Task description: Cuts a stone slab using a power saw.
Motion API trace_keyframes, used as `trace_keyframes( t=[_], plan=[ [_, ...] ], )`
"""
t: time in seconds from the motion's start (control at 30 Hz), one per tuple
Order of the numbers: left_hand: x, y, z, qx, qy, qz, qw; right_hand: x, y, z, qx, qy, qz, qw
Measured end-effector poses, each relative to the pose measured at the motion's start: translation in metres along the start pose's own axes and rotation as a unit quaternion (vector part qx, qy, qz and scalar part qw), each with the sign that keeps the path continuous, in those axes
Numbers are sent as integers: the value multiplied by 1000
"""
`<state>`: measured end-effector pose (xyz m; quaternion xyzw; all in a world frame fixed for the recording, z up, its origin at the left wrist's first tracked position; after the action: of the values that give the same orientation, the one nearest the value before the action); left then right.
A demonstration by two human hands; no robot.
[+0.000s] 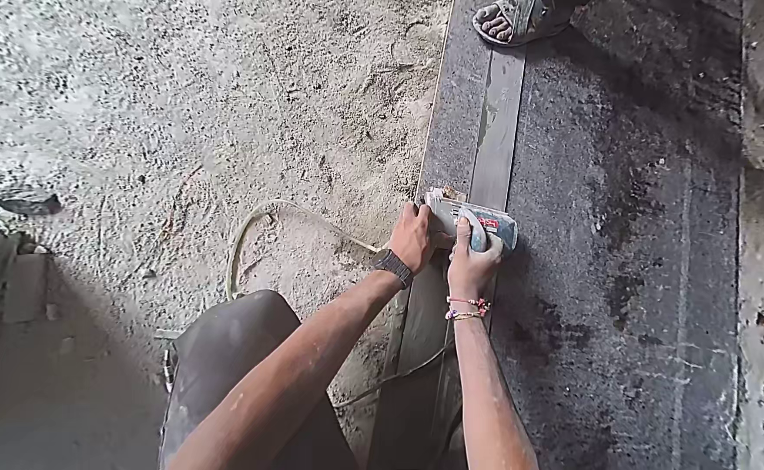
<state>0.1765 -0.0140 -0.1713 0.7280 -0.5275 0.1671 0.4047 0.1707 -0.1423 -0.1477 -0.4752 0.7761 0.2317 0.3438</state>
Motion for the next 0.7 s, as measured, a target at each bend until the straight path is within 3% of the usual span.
trace_keyframes(
  t=[0.7],
  plan=[
    [9,-9,-7,28,-10,-9,1000,-9,-11,5,13,15,-12,1000]
  ],
)
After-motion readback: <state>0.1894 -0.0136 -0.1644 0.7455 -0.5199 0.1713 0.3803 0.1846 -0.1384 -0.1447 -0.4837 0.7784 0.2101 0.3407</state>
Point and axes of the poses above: each hand's wrist, its own y-axis away from the middle knuckle, its own z-axis out of the palm, x = y × z, the point moved 3 cm from there along -y, towards the middle knuckle
